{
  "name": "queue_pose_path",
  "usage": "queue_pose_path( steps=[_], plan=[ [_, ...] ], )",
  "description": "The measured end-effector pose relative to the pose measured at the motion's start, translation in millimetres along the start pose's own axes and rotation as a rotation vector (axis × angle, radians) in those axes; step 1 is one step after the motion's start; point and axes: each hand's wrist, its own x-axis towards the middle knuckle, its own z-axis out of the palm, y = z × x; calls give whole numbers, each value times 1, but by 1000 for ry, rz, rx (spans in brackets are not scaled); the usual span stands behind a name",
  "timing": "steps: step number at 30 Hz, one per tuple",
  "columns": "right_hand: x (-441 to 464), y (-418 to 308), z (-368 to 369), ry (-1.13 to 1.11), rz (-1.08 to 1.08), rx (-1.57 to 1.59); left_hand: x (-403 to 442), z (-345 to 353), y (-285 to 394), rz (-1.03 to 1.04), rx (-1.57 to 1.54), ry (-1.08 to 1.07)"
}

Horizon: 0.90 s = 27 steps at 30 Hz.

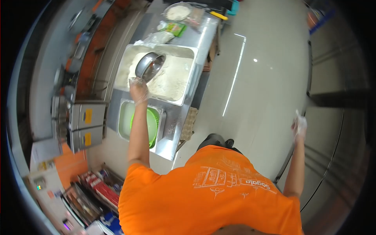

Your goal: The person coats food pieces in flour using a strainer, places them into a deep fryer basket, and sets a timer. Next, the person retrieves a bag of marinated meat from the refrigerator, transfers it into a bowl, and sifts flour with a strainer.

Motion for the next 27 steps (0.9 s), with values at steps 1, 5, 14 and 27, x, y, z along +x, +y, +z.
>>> queue_pose_path(
  steps=[1,5,14,27],
  plan=[
    [34,-43,25,-46,-81,22,0,3,-4,-93,-44,16],
    [105,-198,158,-306,-405,-222,-11,11,-25,-66,253,27],
    [238,-224,240,-612,-59,-27,155,57,107,-950,-583,305],
    [627,-196,136,-128,263,578,655,516,536,-727,-1177,-323]
  ],
)
